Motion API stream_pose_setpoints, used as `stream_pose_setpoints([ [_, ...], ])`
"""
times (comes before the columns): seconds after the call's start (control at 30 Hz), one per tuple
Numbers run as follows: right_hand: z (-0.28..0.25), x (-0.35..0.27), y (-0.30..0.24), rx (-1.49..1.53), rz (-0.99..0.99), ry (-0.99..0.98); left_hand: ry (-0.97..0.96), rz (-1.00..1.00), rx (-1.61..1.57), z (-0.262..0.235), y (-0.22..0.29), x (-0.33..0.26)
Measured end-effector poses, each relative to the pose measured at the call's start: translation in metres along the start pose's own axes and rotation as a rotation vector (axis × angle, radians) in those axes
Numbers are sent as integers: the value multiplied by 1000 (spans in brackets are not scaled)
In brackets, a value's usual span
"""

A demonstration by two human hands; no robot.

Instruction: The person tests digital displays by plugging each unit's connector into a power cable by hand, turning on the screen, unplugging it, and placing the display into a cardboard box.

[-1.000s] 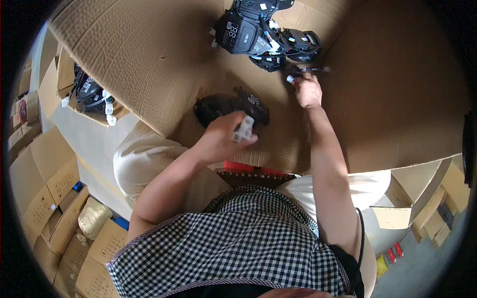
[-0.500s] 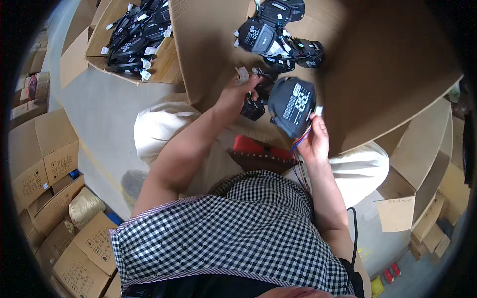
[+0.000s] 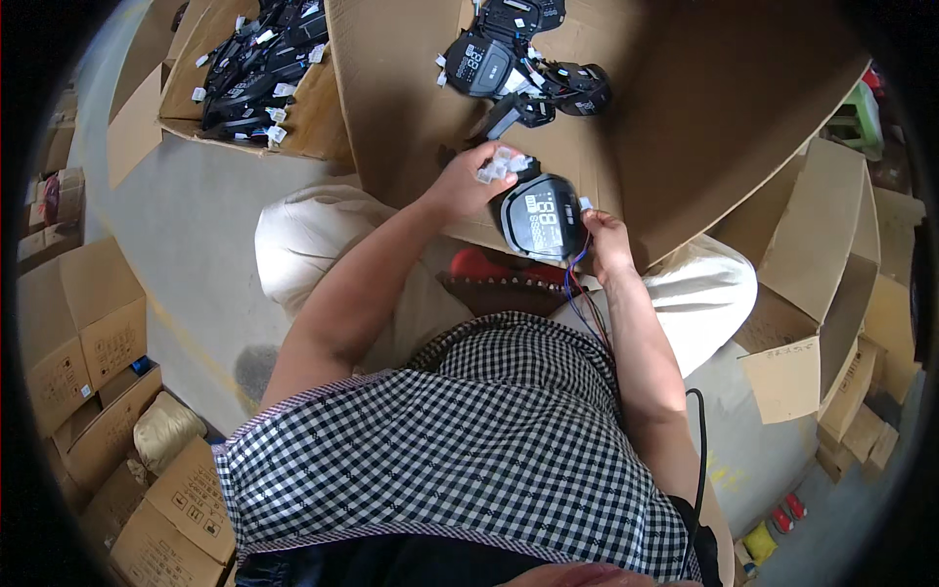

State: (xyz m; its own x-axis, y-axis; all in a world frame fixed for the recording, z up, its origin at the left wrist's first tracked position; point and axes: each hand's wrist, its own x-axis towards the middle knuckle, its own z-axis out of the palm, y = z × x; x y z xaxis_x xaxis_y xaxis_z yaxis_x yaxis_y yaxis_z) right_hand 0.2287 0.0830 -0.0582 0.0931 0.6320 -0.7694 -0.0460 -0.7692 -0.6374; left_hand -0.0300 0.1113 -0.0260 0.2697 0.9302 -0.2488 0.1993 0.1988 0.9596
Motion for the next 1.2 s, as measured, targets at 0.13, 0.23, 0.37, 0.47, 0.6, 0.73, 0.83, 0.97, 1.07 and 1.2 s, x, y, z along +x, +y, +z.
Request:
stream_pose_setpoints([
  [0.13, 4, -12, -19, -600, -419, 89, -120, -36, 21, -4, -12, 1],
  [0.23, 35, -42, -66, -131, -83, -319, -150, -52, 26, -6, -3, -3],
  [0.37, 54, -46, -67, 5, 45, -411, -132, -29, 104, -2, 2, -5],
  [0.47, 62, -50, -61, 92, 95, -396, 2, 84, 305, 3, -6, -9],
  [0.6, 62, -56, -60, 155, 124, -374, 25, 46, 482, 10, 0, -13],
  [0.73, 62, -63, -56, 274, 210, -320, 86, 40, 717, 18, 14, -19],
  [0.83, 62, -66, -53, 309, 269, -325, 103, 114, 801, 21, 18, -23],
  [0.97, 52, -60, -51, 401, 399, -405, 118, 305, 934, 22, 16, -23],
  [1.07, 48, -57, -42, 518, 519, -508, 115, 444, 1007, 21, 11, -24],
  [1.2, 48, -64, -17, 506, 592, -455, -4, 528, 1071, 22, 14, -32],
])
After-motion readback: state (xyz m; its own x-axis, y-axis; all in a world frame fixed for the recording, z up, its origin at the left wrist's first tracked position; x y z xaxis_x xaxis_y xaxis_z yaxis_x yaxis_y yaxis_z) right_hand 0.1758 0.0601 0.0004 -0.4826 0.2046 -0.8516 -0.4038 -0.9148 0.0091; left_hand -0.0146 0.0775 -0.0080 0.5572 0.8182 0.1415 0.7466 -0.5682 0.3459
